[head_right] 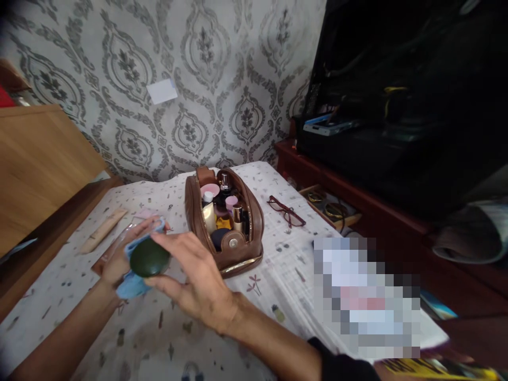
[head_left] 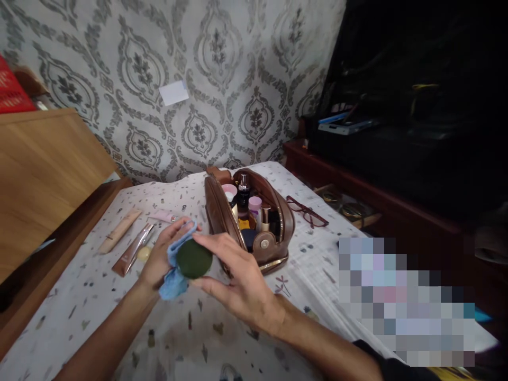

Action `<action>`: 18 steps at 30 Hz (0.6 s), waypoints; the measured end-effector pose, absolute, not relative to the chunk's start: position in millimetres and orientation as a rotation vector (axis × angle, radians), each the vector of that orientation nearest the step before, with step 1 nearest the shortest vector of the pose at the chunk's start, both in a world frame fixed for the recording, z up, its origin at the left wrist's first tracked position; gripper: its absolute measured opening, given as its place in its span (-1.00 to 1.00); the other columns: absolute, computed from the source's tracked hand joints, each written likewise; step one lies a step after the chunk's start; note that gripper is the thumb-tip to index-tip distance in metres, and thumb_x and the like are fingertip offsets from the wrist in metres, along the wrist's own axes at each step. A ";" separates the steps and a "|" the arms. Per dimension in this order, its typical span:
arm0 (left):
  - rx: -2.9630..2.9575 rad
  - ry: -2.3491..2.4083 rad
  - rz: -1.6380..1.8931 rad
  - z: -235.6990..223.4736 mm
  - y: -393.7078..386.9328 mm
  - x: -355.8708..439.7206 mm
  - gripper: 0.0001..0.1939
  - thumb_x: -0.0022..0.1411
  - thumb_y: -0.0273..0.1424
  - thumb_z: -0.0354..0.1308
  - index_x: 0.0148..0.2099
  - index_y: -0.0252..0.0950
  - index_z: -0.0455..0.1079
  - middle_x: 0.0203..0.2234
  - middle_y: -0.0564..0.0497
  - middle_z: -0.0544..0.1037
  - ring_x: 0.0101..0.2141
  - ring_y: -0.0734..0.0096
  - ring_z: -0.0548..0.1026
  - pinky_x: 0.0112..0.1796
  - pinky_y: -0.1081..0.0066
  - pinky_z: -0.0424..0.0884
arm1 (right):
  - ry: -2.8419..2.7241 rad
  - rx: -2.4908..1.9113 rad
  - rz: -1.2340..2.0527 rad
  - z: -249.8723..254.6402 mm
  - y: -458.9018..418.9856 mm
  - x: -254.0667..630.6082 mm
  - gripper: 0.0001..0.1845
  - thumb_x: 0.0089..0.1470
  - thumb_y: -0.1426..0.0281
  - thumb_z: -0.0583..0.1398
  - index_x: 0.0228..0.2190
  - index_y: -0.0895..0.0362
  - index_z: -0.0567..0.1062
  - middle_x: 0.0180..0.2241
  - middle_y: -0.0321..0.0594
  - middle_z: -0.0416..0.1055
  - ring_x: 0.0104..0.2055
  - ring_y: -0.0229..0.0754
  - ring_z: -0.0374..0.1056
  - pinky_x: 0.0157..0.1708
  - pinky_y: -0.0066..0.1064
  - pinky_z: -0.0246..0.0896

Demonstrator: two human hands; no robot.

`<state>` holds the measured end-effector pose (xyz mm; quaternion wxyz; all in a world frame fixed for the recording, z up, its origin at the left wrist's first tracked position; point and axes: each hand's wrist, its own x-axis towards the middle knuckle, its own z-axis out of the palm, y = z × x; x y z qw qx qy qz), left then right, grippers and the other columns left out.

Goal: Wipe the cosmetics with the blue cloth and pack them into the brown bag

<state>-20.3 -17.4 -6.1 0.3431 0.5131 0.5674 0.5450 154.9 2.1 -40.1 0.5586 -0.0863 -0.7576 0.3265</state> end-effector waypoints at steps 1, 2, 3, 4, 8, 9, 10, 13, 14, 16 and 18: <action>1.485 1.499 1.400 2.0 -12.5 -18.0 -0.61 0.24 -0.02 0.22 -0.19 -0.26 0.51 -0.42 0.02 0.54 -0.36 0.36 0.50 -0.31 0.43 0.42 | -1.771 -0.241 0.789 -35.4 3.3 161.3 -0.41 0.20 0.27 0.31 0.22 0.04 0.35 -0.01 -0.10 0.51 0.01 -0.10 0.43 0.04 -0.21 0.41; 1.690 1.519 1.367 11.4 -5.7 -15.9 -0.66 0.31 -0.07 0.16 -0.17 -0.25 0.51 -0.39 0.02 0.54 -0.34 0.38 0.49 -0.28 0.44 0.41 | -1.749 -0.298 0.816 -29.7 5.1 168.5 -0.44 0.19 0.26 0.32 0.18 0.03 0.39 -0.02 -0.12 0.52 0.01 -0.10 0.45 0.04 -0.20 0.42; 1.918 1.543 1.329 21.4 3.3 -13.5 -0.70 0.37 -0.14 0.10 -0.14 -0.24 0.51 -0.34 0.02 0.55 -0.29 0.38 0.50 -0.23 0.45 0.40 | -1.710 -0.364 0.852 -23.2 7.5 176.4 -0.46 0.16 0.24 0.34 0.15 0.03 0.42 0.00 -0.12 0.52 0.01 -0.07 0.46 0.05 -0.17 0.43; 2.171 1.538 1.253 31.4 14.3 -10.8 -0.73 0.41 -0.22 0.05 -0.09 -0.23 0.50 -0.25 0.01 0.57 -0.23 0.37 0.50 -0.18 0.44 0.39 | -1.646 -0.437 0.876 -16.2 10.8 184.6 -0.48 0.14 0.21 0.35 0.10 0.03 0.44 0.01 -0.12 0.51 0.02 -0.06 0.47 0.06 -0.14 0.43; 2.904 1.448 0.468 62.2 70.7 8.2 -0.67 0.40 -0.50 -0.09 -0.07 -0.21 0.51 -0.07 -0.01 0.56 -0.09 0.33 0.47 -0.18 0.44 0.35 | -1.478 -0.641 0.876 7.7 32.5 213.6 -0.55 0.09 0.13 0.37 -0.03 0.02 0.47 -0.06 -0.16 0.55 -0.05 -0.06 0.52 0.00 -0.14 0.48; 2.961 1.452 0.213 66.7 84.8 14.7 -0.66 0.37 -0.54 -0.07 -0.08 -0.19 0.52 -0.04 0.00 0.54 -0.05 0.31 0.45 -0.19 0.45 0.34 | -1.475 -0.676 0.861 11.0 39.1 219.1 -0.55 0.08 0.12 0.37 -0.05 0.03 0.47 -0.08 -0.16 0.55 -0.06 -0.05 0.52 -0.02 -0.14 0.49; 2.968 1.473 -0.029 70.1 97.5 21.5 -0.65 0.34 -0.57 -0.06 -0.09 -0.18 0.53 -0.03 0.01 0.53 -0.03 0.30 0.44 -0.19 0.45 0.33 | -1.486 -0.707 0.842 13.2 45.8 223.7 -0.53 0.07 0.12 0.37 -0.05 0.04 0.47 -0.10 -0.15 0.56 -0.07 -0.04 0.52 -0.03 -0.13 0.49; 2.872 1.565 -0.531 75.0 123.9 39.6 -0.62 0.29 -0.58 0.00 0.00 -0.15 0.53 0.01 -0.03 0.50 -0.04 0.26 0.44 -0.21 0.44 0.31 | -1.607 -0.781 0.767 13.6 63.3 233.4 -0.47 0.05 0.12 0.38 0.00 0.06 0.46 -0.08 -0.12 0.55 -0.05 0.01 0.51 -0.02 -0.09 0.48; 2.833 1.570 -0.636 75.2 128.5 44.2 -0.61 0.27 -0.56 0.02 0.03 -0.13 0.53 0.04 -0.03 0.49 -0.05 0.25 0.45 -0.21 0.44 0.31 | -1.669 -0.806 0.738 12.7 67.9 235.4 -0.47 0.04 0.14 0.38 0.01 0.06 0.47 -0.08 -0.12 0.55 -0.04 0.02 0.51 -0.02 -0.08 0.47; 2.766 1.578 -0.761 74.0 133.2 51.0 -0.59 0.25 -0.52 0.07 0.06 -0.08 0.52 0.08 -0.04 0.48 -0.06 0.23 0.47 -0.18 0.41 0.33 | -1.808 -0.869 0.662 11.6 75.3 237.5 -0.50 0.04 0.18 0.37 0.00 0.07 0.50 -0.08 -0.12 0.55 -0.05 0.03 0.50 -0.03 -0.08 0.45; 2.702 1.619 -0.799 71.2 134.3 55.1 -0.57 0.20 -0.49 0.13 0.08 -0.05 0.52 0.06 -0.05 0.51 -0.05 0.19 0.48 -0.12 0.38 0.34 | -1.933 -0.939 0.567 12.7 80.7 237.4 -0.55 0.04 0.24 0.36 -0.03 0.09 0.52 -0.10 -0.13 0.55 -0.10 0.01 0.50 -0.08 -0.13 0.45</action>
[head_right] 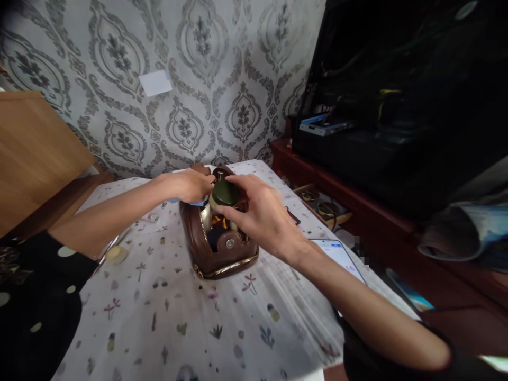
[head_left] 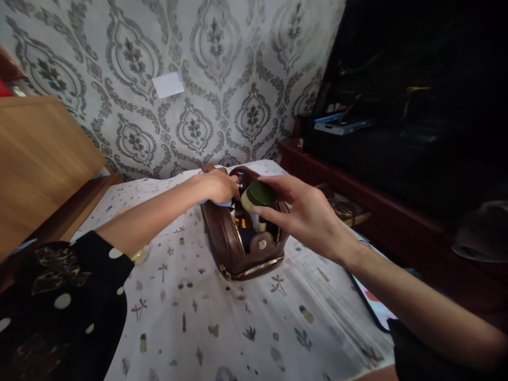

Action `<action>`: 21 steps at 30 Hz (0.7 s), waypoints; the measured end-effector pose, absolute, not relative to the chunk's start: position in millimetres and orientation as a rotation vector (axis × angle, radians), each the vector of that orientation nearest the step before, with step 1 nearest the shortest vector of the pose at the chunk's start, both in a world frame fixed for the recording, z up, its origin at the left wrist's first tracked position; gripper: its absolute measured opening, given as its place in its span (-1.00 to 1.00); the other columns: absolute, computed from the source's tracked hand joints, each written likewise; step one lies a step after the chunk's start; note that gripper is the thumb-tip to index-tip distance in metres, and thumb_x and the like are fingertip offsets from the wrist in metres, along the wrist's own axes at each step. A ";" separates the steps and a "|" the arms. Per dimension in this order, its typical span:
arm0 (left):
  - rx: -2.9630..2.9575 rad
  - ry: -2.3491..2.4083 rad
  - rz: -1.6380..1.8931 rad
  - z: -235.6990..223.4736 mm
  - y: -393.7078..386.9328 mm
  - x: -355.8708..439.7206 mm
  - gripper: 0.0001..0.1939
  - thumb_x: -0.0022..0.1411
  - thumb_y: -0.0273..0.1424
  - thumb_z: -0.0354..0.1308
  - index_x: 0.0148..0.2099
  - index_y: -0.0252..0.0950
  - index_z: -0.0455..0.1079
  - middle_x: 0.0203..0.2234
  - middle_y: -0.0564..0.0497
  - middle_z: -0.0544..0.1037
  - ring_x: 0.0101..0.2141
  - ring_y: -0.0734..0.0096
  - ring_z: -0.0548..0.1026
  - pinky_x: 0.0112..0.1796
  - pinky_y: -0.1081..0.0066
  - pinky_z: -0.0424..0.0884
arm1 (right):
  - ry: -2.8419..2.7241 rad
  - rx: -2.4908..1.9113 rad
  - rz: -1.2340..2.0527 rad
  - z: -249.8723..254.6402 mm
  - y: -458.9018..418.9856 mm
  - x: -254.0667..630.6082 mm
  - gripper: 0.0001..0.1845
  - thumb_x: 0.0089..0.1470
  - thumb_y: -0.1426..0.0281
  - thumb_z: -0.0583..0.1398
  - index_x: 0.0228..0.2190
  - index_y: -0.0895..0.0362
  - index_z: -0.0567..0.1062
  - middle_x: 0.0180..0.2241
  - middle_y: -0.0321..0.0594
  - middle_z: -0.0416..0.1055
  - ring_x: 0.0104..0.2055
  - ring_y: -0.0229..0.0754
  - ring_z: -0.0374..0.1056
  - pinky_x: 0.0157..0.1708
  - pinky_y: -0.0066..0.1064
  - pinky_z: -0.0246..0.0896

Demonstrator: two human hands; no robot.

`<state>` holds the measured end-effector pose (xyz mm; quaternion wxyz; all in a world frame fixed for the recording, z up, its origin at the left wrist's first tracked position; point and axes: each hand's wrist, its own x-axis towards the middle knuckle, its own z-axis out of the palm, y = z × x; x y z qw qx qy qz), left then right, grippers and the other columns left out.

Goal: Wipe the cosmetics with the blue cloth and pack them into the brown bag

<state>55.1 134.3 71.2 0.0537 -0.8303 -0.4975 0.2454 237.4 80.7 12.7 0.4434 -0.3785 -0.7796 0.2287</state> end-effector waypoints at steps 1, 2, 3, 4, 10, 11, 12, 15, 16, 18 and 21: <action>-2.513 -1.548 0.745 69.5 134.3 56.5 -0.57 0.18 -0.48 0.16 0.09 -0.06 0.52 0.04 -0.06 0.52 -0.04 0.17 0.49 -0.08 0.36 0.34 | -1.986 -0.967 0.521 14.3 82.8 236.6 -0.57 0.03 0.27 0.35 -0.04 0.10 0.53 -0.11 -0.14 0.54 -0.14 -0.02 0.50 -0.12 -0.17 0.45; -2.504 -1.576 0.738 68.0 134.2 57.5 -0.56 0.17 -0.46 0.17 0.10 -0.07 0.51 0.03 -0.07 0.53 -0.02 0.15 0.49 -0.05 0.34 0.33 | -2.037 -0.989 0.481 16.6 84.6 235.4 -0.58 0.02 0.29 0.35 -0.05 0.11 0.54 -0.12 -0.15 0.55 -0.18 -0.05 0.50 -0.16 -0.22 0.44; -2.496 -1.592 0.733 66.7 134.1 58.2 -0.56 0.17 -0.45 0.18 0.10 -0.09 0.51 0.02 -0.09 0.54 -0.01 0.13 0.49 -0.02 0.32 0.33 | -2.082 -1.005 0.447 19.4 86.1 233.9 -0.59 0.01 0.31 0.35 -0.07 0.11 0.54 -0.15 -0.16 0.55 -0.22 -0.08 0.50 -0.20 -0.26 0.42; -2.485 -1.601 0.736 65.7 133.8 58.5 -0.56 0.18 -0.43 0.18 0.11 -0.11 0.51 0.02 -0.11 0.55 0.01 0.11 0.49 0.00 0.31 0.32 | -2.127 -1.016 0.422 22.4 87.5 232.2 -0.61 0.01 0.33 0.35 -0.08 0.12 0.55 -0.17 -0.18 0.55 -0.25 -0.11 0.49 -0.23 -0.30 0.40; -2.400 -1.581 0.809 62.5 129.4 55.4 -0.56 0.21 -0.45 0.11 0.12 -0.19 0.52 0.02 -0.18 0.55 0.02 0.05 0.49 0.02 0.25 0.33 | -2.379 -1.033 0.309 29.8 95.6 219.7 -0.57 0.01 0.39 0.35 -0.04 0.14 0.55 -0.17 -0.18 0.58 -0.18 -0.09 0.48 -0.18 -0.35 0.33; -2.388 -1.568 0.822 62.3 128.2 54.4 -0.56 0.21 -0.47 0.10 0.12 -0.20 0.53 0.04 -0.19 0.54 0.02 0.05 0.49 0.01 0.25 0.34 | -2.424 -1.038 0.271 28.4 97.5 217.8 -0.57 0.00 0.41 0.35 -0.04 0.14 0.56 -0.17 -0.16 0.58 -0.14 -0.06 0.47 -0.15 -0.33 0.33; -2.378 -1.552 0.838 62.3 127.0 53.4 -0.56 0.21 -0.49 0.10 0.11 -0.20 0.53 0.06 -0.20 0.53 0.01 0.05 0.49 0.00 0.25 0.35 | -2.473 -1.040 0.232 26.7 99.4 215.9 -0.60 0.00 0.42 0.34 -0.06 0.15 0.57 -0.16 -0.14 0.58 -0.10 -0.02 0.46 -0.12 -0.31 0.33; -2.379 -1.511 0.893 63.8 123.6 50.6 -0.53 0.23 -0.54 0.08 0.14 -0.19 0.53 0.07 -0.22 0.51 -0.04 0.06 0.51 -0.05 0.25 0.37 | -2.619 -1.040 0.139 22.5 104.0 211.0 -0.69 0.01 0.45 0.33 -0.14 0.17 0.59 -0.16 -0.09 0.58 0.00 0.05 0.41 -0.03 -0.24 0.30; -2.385 -1.501 0.902 64.7 122.6 50.0 -0.52 0.24 -0.55 0.07 0.15 -0.19 0.52 0.08 -0.23 0.50 -0.05 0.07 0.52 -0.07 0.25 0.37 | -2.660 -1.053 0.120 22.1 104.7 209.3 -0.69 0.02 0.45 0.34 -0.14 0.19 0.59 -0.14 -0.07 0.57 0.02 0.07 0.40 0.01 -0.22 0.29; -2.397 -1.485 0.903 66.4 121.2 49.3 -0.53 0.25 -0.54 0.05 0.17 -0.21 0.51 0.08 -0.25 0.49 -0.07 0.07 0.53 -0.09 0.26 0.38 | -2.718 -1.103 0.078 22.6 104.4 205.3 -0.64 0.03 0.42 0.36 -0.09 0.23 0.57 -0.10 -0.03 0.55 0.06 0.09 0.37 0.07 -0.18 0.26; -2.415 -1.486 0.863 67.6 120.4 48.8 -0.55 0.25 -0.54 0.04 0.14 -0.26 0.52 0.07 -0.26 0.50 -0.05 0.06 0.53 -0.11 0.26 0.37 | -2.747 -1.201 -0.032 23.3 101.8 197.1 -0.59 0.08 0.34 0.37 -0.04 0.24 0.56 -0.04 0.02 0.49 0.08 0.10 0.32 0.11 -0.15 0.22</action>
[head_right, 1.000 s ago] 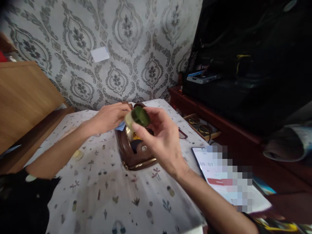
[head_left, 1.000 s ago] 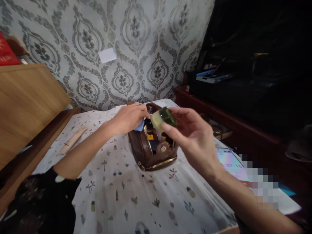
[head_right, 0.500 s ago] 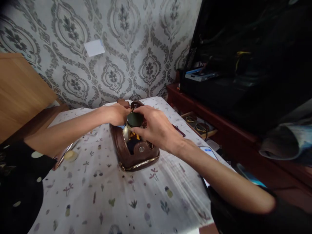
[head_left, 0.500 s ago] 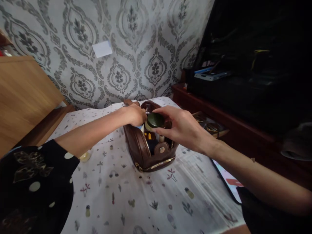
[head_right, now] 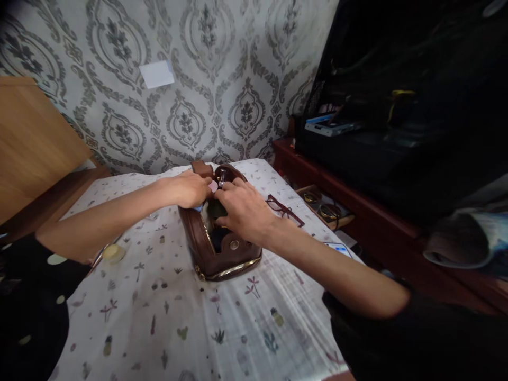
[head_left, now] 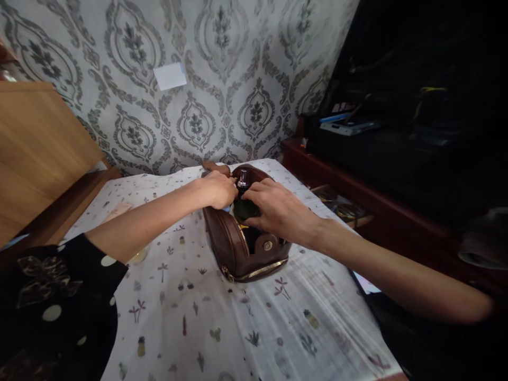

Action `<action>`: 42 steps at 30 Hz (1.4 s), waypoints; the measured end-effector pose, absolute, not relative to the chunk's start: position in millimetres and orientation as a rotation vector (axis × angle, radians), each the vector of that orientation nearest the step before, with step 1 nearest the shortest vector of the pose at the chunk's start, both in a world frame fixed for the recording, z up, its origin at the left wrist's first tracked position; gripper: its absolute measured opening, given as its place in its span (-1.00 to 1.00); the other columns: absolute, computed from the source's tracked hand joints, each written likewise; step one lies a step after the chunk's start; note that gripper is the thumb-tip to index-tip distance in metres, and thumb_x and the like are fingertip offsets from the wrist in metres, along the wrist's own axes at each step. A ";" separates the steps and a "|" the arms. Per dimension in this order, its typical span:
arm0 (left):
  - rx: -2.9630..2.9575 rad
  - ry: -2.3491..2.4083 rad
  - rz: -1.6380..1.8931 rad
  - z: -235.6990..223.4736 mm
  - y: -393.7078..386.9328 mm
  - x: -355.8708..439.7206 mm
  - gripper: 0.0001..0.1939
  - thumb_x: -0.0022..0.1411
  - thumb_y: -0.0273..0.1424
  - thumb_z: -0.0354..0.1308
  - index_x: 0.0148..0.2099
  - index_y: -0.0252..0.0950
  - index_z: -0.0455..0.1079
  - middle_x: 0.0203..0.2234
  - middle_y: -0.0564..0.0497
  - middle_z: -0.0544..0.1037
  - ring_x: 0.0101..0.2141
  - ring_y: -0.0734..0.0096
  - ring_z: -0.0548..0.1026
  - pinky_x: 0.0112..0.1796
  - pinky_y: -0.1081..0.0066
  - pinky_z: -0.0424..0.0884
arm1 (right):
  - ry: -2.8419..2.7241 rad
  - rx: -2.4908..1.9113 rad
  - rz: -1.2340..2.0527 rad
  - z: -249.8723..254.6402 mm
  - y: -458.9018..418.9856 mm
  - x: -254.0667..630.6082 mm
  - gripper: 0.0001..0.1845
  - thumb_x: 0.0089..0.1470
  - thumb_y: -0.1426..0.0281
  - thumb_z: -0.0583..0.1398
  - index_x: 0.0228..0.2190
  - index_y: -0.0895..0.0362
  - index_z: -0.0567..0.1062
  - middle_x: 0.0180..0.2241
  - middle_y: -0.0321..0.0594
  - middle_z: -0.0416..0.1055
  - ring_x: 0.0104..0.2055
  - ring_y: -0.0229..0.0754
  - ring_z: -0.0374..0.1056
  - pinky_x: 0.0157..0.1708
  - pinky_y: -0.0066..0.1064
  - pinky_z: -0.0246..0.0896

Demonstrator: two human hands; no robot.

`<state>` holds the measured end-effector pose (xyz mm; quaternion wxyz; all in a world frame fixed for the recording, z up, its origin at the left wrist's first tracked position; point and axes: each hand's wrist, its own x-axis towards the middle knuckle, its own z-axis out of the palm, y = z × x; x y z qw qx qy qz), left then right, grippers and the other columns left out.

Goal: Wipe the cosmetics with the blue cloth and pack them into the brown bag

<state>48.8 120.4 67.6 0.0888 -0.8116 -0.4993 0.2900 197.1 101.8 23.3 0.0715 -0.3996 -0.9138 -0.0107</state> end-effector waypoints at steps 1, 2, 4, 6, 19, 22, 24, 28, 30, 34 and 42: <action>-2.423 -1.489 0.846 67.6 120.5 48.4 -0.55 0.25 -0.53 0.04 0.13 -0.28 0.52 0.07 -0.26 0.51 -0.04 0.06 0.53 -0.11 0.26 0.37 | -2.753 -1.238 -0.085 23.0 101.0 194.0 -0.59 0.09 0.31 0.36 -0.04 0.23 0.56 -0.01 0.04 0.47 0.09 0.12 0.31 0.11 -0.14 0.21; -2.429 -1.489 0.835 67.4 120.8 47.7 -0.56 0.26 -0.53 0.03 0.13 -0.29 0.52 0.06 -0.26 0.51 -0.04 0.06 0.53 -0.11 0.26 0.37 | -2.760 -1.279 -0.143 22.4 100.5 191.0 -0.59 0.10 0.30 0.36 -0.04 0.22 0.56 0.01 0.06 0.44 0.11 0.14 0.29 0.11 -0.13 0.19; -2.441 -1.479 0.808 66.9 121.7 45.1 -0.56 0.27 -0.53 0.00 0.13 -0.33 0.50 0.04 -0.27 0.53 -0.04 0.06 0.54 -0.13 0.26 0.37 | -2.791 -1.339 -0.253 21.5 100.7 186.1 -0.58 0.11 0.29 0.36 -0.02 0.21 0.55 0.03 0.10 0.41 0.13 0.17 0.26 0.10 -0.11 0.17; -2.451 -1.469 0.769 66.7 122.5 40.4 -0.58 0.26 -0.53 0.00 0.10 -0.33 0.51 0.01 -0.26 0.56 -0.06 0.08 0.55 -0.17 0.28 0.37 | -2.842 -1.358 -0.308 22.0 102.4 183.9 -0.54 0.10 0.32 0.36 0.02 0.22 0.52 0.03 0.13 0.40 0.13 0.19 0.25 0.08 -0.11 0.16; -2.565 -1.455 0.624 69.6 115.4 16.1 -0.54 0.17 -0.55 0.01 0.00 -0.08 0.56 -0.17 -0.02 0.64 -0.25 0.27 0.56 -0.38 0.42 0.23 | -3.029 -1.260 -0.292 30.1 111.3 175.2 -0.50 0.10 0.28 0.35 0.02 0.30 0.53 0.09 0.17 0.40 0.15 0.19 0.27 0.07 -0.14 0.17; -2.582 -1.427 0.609 68.2 114.7 15.8 -0.55 0.15 -0.55 0.00 -0.06 -0.08 0.58 -0.21 0.00 0.64 -0.24 0.29 0.54 -0.38 0.42 0.21 | -3.038 -1.298 -0.271 31.1 114.8 166.9 -0.56 0.11 0.30 0.33 -0.02 0.31 0.55 0.09 0.18 0.43 0.15 0.18 0.30 0.08 -0.15 0.19; -2.586 -1.415 0.605 67.5 114.2 15.5 -0.55 0.12 -0.57 -0.01 -0.09 -0.06 0.58 -0.21 0.02 0.64 -0.24 0.30 0.54 -0.39 0.42 0.19 | -3.019 -1.329 -0.265 31.8 116.1 165.3 -0.62 0.14 0.36 0.31 -0.04 0.29 0.56 0.05 0.16 0.47 0.15 0.15 0.33 0.08 -0.17 0.19; -2.578 -1.397 0.621 67.2 113.2 15.6 -0.58 0.12 -0.57 -0.01 -0.15 -0.07 0.59 -0.22 0.02 0.63 -0.24 0.30 0.54 -0.38 0.42 0.18 | -3.065 -1.269 -0.178 30.6 117.4 169.3 -0.57 0.14 0.42 0.29 0.06 0.24 0.49 0.03 0.08 0.51 0.15 0.10 0.37 0.06 -0.17 0.21; -2.576 -1.401 0.619 66.7 113.0 15.8 -0.58 0.12 -0.57 0.00 -0.15 -0.06 0.58 -0.22 0.02 0.63 -0.23 0.29 0.54 -0.36 0.43 0.20 | -3.108 -1.205 -0.128 30.2 117.4 172.2 -0.57 0.14 0.43 0.28 0.05 0.23 0.49 0.03 0.05 0.51 0.14 0.10 0.37 0.06 -0.15 0.21; -2.590 -1.428 0.584 63.5 114.4 14.9 -0.55 0.12 -0.58 0.01 -0.10 -0.04 0.57 -0.18 0.03 0.64 -0.20 0.28 0.55 -0.32 0.44 0.24 | -3.099 -1.180 -0.082 31.0 115.6 175.2 -0.66 0.16 0.46 0.24 -0.01 0.22 0.53 0.02 0.04 0.52 0.15 0.08 0.37 0.09 -0.16 0.19; -2.576 -1.426 0.482 56.0 119.0 13.0 -0.66 0.23 -0.56 -0.06 -0.15 -0.15 0.49 -0.17 0.01 0.61 -0.16 0.27 0.55 -0.31 0.42 0.29 | -2.974 -1.327 -0.110 24.5 115.8 170.8 -0.64 0.18 0.48 0.23 0.01 0.28 0.51 0.08 0.12 0.47 0.18 0.12 0.35 0.15 -0.08 0.21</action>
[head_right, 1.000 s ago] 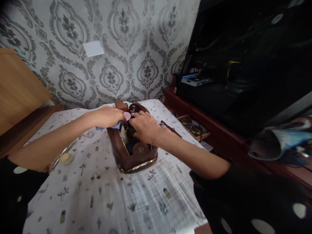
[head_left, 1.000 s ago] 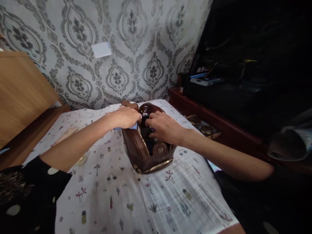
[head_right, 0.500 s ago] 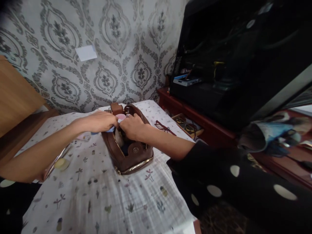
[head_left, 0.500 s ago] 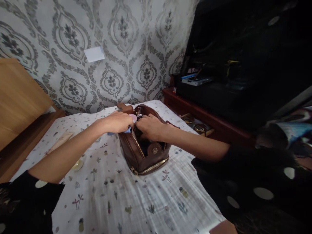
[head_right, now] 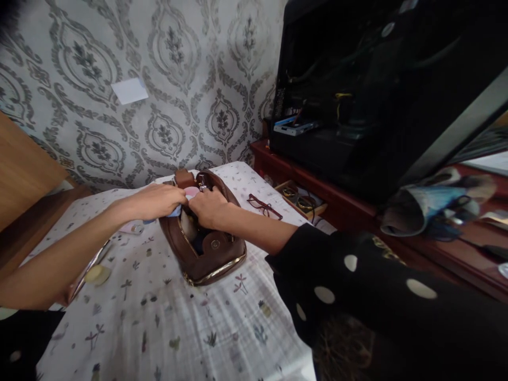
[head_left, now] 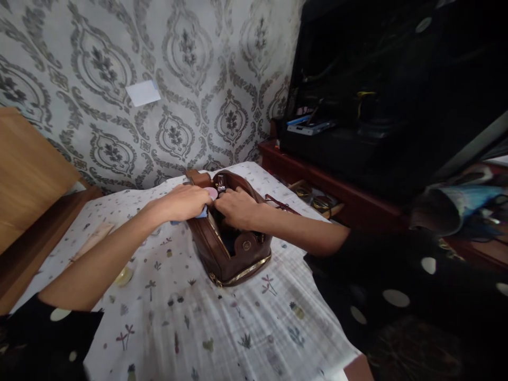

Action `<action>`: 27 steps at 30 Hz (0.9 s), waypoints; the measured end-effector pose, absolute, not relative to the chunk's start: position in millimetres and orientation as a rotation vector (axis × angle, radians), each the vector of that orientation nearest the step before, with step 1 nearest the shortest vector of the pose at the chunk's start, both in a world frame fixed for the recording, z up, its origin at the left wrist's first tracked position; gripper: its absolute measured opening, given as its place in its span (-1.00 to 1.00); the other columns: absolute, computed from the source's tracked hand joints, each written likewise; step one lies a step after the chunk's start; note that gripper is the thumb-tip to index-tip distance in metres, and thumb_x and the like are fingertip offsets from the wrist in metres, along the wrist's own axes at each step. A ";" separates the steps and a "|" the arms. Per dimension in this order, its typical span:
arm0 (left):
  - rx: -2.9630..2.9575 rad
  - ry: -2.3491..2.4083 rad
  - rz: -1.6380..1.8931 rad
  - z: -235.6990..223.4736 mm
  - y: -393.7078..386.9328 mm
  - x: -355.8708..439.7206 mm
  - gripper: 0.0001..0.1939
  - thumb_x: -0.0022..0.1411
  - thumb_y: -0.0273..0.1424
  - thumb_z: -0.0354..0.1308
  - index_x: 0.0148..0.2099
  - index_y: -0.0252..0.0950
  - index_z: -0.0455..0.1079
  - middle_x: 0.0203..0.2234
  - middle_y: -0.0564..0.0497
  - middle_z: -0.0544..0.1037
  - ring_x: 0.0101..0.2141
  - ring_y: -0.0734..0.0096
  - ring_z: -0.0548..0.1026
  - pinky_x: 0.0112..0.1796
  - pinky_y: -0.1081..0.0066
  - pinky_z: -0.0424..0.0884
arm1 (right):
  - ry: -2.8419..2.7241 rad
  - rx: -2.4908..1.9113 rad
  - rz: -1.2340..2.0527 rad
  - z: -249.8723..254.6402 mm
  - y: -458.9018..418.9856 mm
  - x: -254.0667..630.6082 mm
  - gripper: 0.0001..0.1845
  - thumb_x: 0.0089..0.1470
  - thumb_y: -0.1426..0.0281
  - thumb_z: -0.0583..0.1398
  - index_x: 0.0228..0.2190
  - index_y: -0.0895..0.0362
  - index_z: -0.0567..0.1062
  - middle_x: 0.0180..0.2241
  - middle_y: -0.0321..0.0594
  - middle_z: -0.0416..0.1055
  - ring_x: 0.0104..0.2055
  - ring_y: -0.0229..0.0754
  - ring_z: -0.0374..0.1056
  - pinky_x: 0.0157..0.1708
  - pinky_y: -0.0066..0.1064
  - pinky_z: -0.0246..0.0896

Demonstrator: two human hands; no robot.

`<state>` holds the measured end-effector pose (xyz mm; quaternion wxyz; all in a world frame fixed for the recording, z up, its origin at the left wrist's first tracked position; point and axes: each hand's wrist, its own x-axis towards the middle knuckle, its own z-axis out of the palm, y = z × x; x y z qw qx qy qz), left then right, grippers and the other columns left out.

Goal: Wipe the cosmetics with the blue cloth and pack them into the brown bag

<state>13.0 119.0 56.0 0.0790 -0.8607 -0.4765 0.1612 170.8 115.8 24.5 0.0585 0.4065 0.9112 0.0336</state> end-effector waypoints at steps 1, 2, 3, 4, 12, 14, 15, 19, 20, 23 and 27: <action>-2.562 -1.431 0.449 56.0 118.5 14.0 -0.66 0.26 -0.55 -0.09 -0.13 -0.17 0.48 -0.14 -0.01 0.60 -0.13 0.26 0.55 -0.30 0.41 0.30 | 2.763 1.237 0.104 23.8 116.2 170.7 -0.63 0.18 0.47 0.24 0.03 0.29 0.50 0.09 0.13 0.47 0.19 0.13 0.34 0.15 -0.08 0.22; -2.543 -1.443 0.419 56.2 117.7 15.2 -0.65 0.28 -0.55 -0.11 -0.09 -0.18 0.46 -0.12 -0.03 0.58 -0.10 0.25 0.54 -0.30 0.40 0.31 | 2.771 1.239 0.107 23.5 116.5 170.8 -0.61 0.18 0.47 0.24 0.04 0.29 0.50 0.10 0.14 0.46 0.19 0.13 0.34 0.15 -0.06 0.22; -2.522 -1.458 0.402 56.6 116.9 16.7 -0.64 0.29 -0.55 -0.12 -0.05 -0.19 0.44 -0.10 -0.05 0.56 -0.08 0.24 0.53 -0.29 0.40 0.33 | 2.778 1.236 0.107 23.5 116.8 171.0 -0.60 0.17 0.46 0.25 0.05 0.29 0.49 0.10 0.14 0.46 0.19 0.14 0.35 0.16 -0.05 0.22; -2.499 -1.469 0.403 57.0 116.0 18.4 -0.63 0.29 -0.55 -0.11 -0.01 -0.20 0.43 -0.09 -0.07 0.55 -0.07 0.23 0.53 -0.28 0.39 0.34 | 2.783 1.233 0.106 23.9 117.2 171.3 -0.59 0.17 0.45 0.26 0.05 0.29 0.49 0.10 0.15 0.46 0.18 0.14 0.35 0.16 -0.05 0.22; -2.477 -1.512 0.284 57.2 112.7 19.5 -0.69 0.26 -0.55 -0.07 -0.09 -0.26 0.46 -0.06 -0.10 0.50 -0.06 0.23 0.51 -0.21 0.41 0.40 | 3.025 1.231 -0.053 40.8 124.5 186.2 -0.73 0.21 0.37 0.25 -0.09 0.23 0.57 -0.03 0.03 0.55 0.06 0.00 0.44 -0.02 -0.34 0.26; -2.498 -1.545 -0.041 57.1 106.8 10.9 -0.64 0.31 -0.52 -0.13 -0.01 -0.25 0.44 0.00 -0.09 0.46 -0.03 0.25 0.49 -0.14 0.40 0.41 | 3.212 1.305 -0.129 47.4 119.1 196.5 -0.76 0.28 0.43 0.13 -0.15 0.20 0.60 -0.14 -0.08 0.59 -0.07 -0.10 0.48 -0.09 -0.38 0.25; -2.488 -1.562 -0.224 56.9 102.0 4.6 -0.61 0.34 -0.51 -0.17 0.03 -0.25 0.43 0.01 -0.09 0.45 -0.02 0.25 0.48 -0.10 0.39 0.41 | 3.280 1.379 -0.159 50.2 113.8 202.4 -0.74 0.29 0.44 0.11 -0.19 0.19 0.61 -0.21 -0.12 0.60 -0.14 -0.12 0.49 -0.15 -0.39 0.25; -2.360 -1.681 -0.667 50.7 72.7 -35.7 -0.60 0.37 -0.43 -0.20 0.05 -0.29 0.42 -0.05 -0.10 0.49 -0.02 0.24 0.48 0.04 0.33 0.38 | 3.497 1.558 -0.264 51.6 78.0 224.3 -0.72 0.28 0.39 0.10 -0.34 0.15 0.61 -0.36 -0.19 0.58 -0.33 -0.17 0.47 -0.31 -0.40 0.25; -2.323 -1.735 -0.697 46.8 64.1 -49.7 -0.62 0.37 -0.40 -0.17 0.04 -0.30 0.43 -0.06 -0.10 0.50 -0.02 0.23 0.48 0.06 0.32 0.37 | 3.546 1.572 -0.325 48.3 67.1 228.3 -0.71 0.29 0.36 0.10 -0.35 0.13 0.60 -0.36 -0.20 0.59 -0.34 -0.16 0.47 -0.32 -0.39 0.27; -2.192 -1.961 -0.737 28.7 38.3 -97.9 -0.65 0.35 -0.35 -0.12 0.02 -0.28 0.42 -0.04 -0.08 0.54 0.01 0.21 0.48 0.09 0.30 0.36 | 3.666 1.460 -0.545 29.8 36.6 235.3 -0.74 0.30 0.31 0.11 -0.33 0.05 0.59 -0.33 -0.22 0.60 -0.34 -0.14 0.49 -0.28 -0.33 0.36; -1.964 -2.351 -0.663 -4.2 5.6 -153.0 -0.61 0.37 -0.32 -0.15 0.07 -0.28 0.42 -0.05 -0.08 0.58 -0.04 0.22 0.53 0.03 0.30 0.41 | 3.734 1.099 -0.839 -4.8 8.9 230.2 -0.81 0.30 0.37 0.14 -0.24 0.01 0.58 -0.31 -0.22 0.61 -0.32 -0.14 0.53 -0.30 -0.33 0.44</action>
